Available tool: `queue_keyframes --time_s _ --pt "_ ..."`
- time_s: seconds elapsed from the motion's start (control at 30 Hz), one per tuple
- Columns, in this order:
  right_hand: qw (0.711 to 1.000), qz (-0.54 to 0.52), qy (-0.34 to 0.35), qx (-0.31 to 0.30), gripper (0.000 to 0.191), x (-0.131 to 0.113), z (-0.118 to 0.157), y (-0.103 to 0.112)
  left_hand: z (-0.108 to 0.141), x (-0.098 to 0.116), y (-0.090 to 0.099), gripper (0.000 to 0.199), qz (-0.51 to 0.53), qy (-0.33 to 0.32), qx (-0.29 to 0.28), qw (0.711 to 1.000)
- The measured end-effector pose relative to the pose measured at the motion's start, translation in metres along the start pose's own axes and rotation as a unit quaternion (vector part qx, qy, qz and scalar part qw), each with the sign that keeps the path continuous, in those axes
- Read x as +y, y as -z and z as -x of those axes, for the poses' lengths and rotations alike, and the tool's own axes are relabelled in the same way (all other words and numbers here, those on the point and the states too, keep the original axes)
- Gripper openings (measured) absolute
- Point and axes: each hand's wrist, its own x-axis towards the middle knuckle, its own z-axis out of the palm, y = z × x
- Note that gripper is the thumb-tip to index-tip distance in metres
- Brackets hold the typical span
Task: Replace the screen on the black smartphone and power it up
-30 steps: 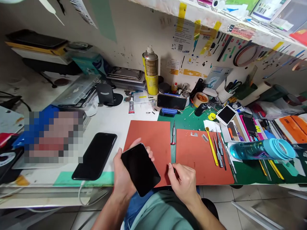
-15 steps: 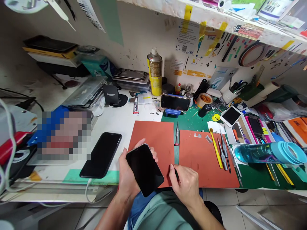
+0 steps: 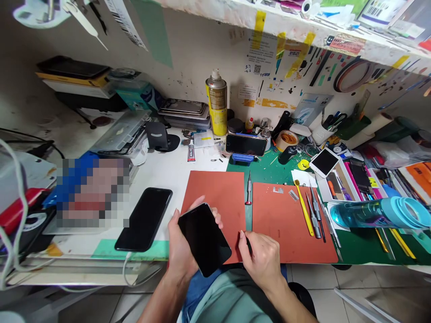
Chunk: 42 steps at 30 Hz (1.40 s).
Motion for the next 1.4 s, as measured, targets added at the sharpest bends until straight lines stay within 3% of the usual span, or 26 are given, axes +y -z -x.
queue_keyframes --time_s 0.5,0.77,1.03,1.4 --pt "1.000 0.004 0.012 -0.004 0.031 0.0019 0.0017 0.0020 0.0003 -0.0038 -0.0037 0.047 0.020 -0.005 -0.022 1.000" --pt "0.999 0.007 0.036 -0.001 0.020 0.0073 0.0056 0.0045 0.0009 -0.0082 -0.0016 0.051 0.055 0.001 -0.040 0.998" --pt "0.998 0.030 0.062 0.009 0.024 0.0056 0.0031 0.0060 0.0031 -0.0060 -0.0007 0.058 0.041 -0.002 -0.064 0.997" --pt "0.999 0.029 0.045 -0.002 0.019 0.0067 0.0061 0.0029 0.0010 -0.0061 0.0022 0.054 0.055 0.009 -0.067 0.996"
